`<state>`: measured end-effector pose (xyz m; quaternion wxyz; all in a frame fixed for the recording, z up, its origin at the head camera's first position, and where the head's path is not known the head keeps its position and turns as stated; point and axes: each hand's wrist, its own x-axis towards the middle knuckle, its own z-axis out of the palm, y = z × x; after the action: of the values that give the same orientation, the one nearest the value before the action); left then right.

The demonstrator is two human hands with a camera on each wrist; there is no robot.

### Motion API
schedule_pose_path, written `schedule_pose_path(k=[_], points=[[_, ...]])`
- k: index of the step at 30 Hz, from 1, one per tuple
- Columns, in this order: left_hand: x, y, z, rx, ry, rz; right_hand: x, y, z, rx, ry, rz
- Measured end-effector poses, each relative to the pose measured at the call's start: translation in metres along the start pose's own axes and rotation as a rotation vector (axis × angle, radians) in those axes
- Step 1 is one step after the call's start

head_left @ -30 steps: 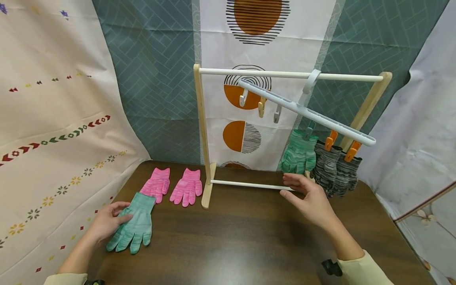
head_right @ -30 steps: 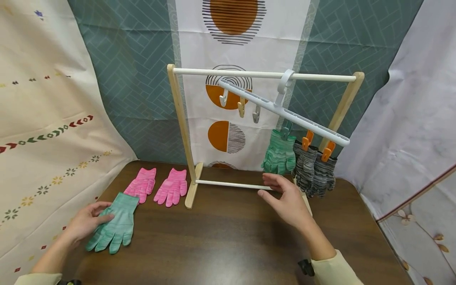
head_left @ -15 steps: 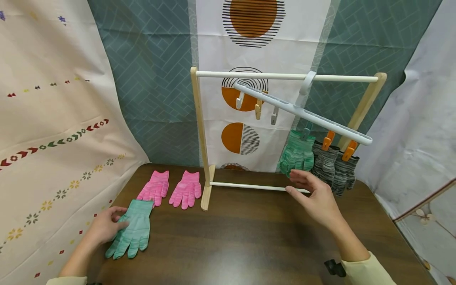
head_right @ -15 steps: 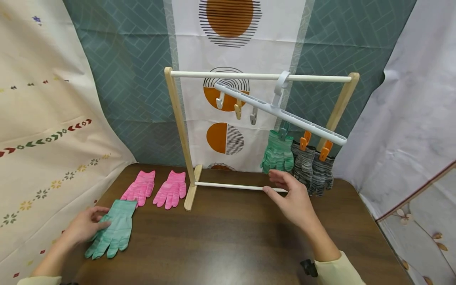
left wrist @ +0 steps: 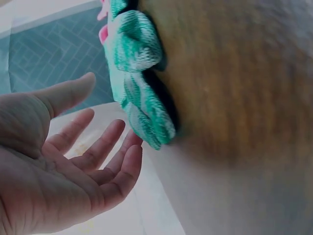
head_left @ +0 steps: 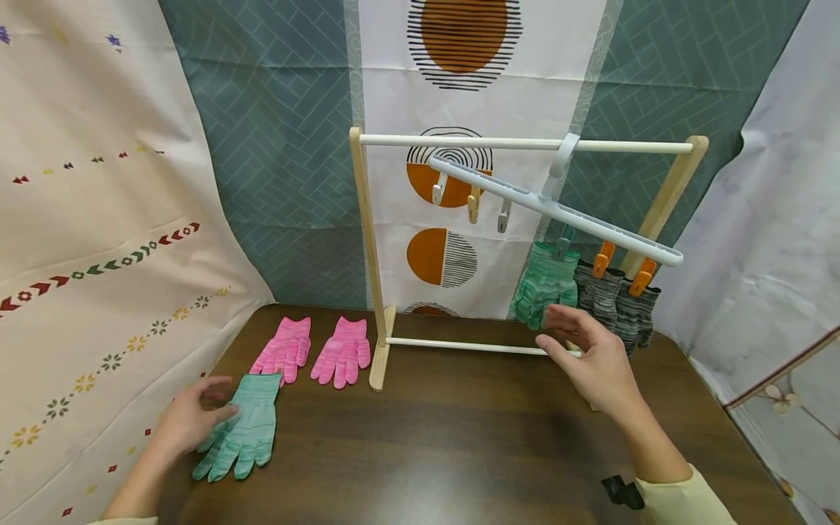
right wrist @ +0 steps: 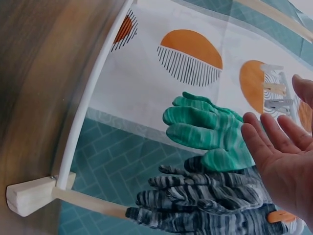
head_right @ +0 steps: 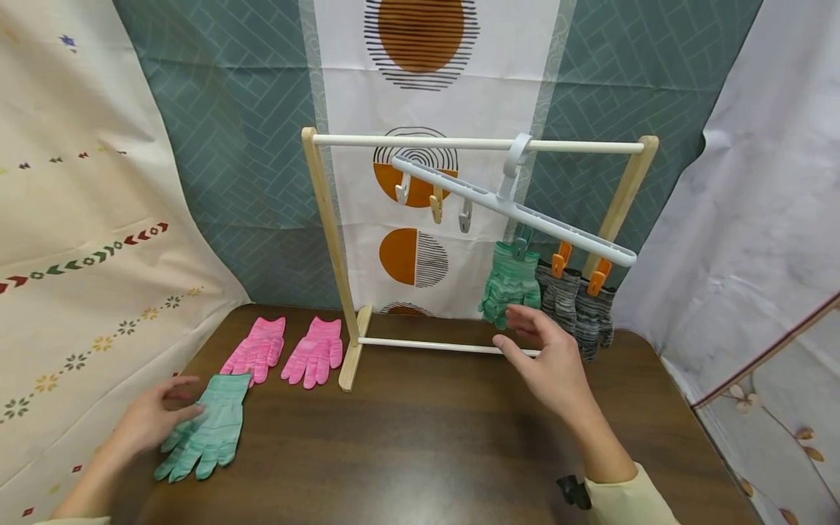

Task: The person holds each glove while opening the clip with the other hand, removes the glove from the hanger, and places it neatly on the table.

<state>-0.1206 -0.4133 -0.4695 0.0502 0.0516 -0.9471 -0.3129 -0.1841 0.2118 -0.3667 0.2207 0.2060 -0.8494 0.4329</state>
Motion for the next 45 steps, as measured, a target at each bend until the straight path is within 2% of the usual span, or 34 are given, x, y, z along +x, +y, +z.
schedule_pose_path(k=[6, 13, 19, 25, 34, 45], points=[[-0.002, 0.007, -0.002, -0.023, 0.035, 0.019, 0.001, -0.001, -0.005, -0.005, 0.044, -0.008], [-0.001, 0.017, -0.003, -0.045, 0.036, 0.004, 0.007, -0.007, -0.009, 0.011, 0.103, -0.012], [-0.002, 0.029, -0.003, -0.060, 0.059, 0.025, 0.012, -0.013, -0.012, 0.035, 0.142, -0.012], [-0.001, 0.048, 0.001, -0.094, 0.084, 0.062, 0.019, -0.020, -0.012, 0.047, 0.189, -0.035], [0.004, 0.083, 0.007, -0.172, 0.114, 0.156, 0.029, -0.026, -0.010, 0.042, 0.243, -0.059], [0.013, 0.122, 0.020, -0.289, 0.060, 0.213, 0.041, -0.026, -0.006, 0.000, 0.253, -0.089]])
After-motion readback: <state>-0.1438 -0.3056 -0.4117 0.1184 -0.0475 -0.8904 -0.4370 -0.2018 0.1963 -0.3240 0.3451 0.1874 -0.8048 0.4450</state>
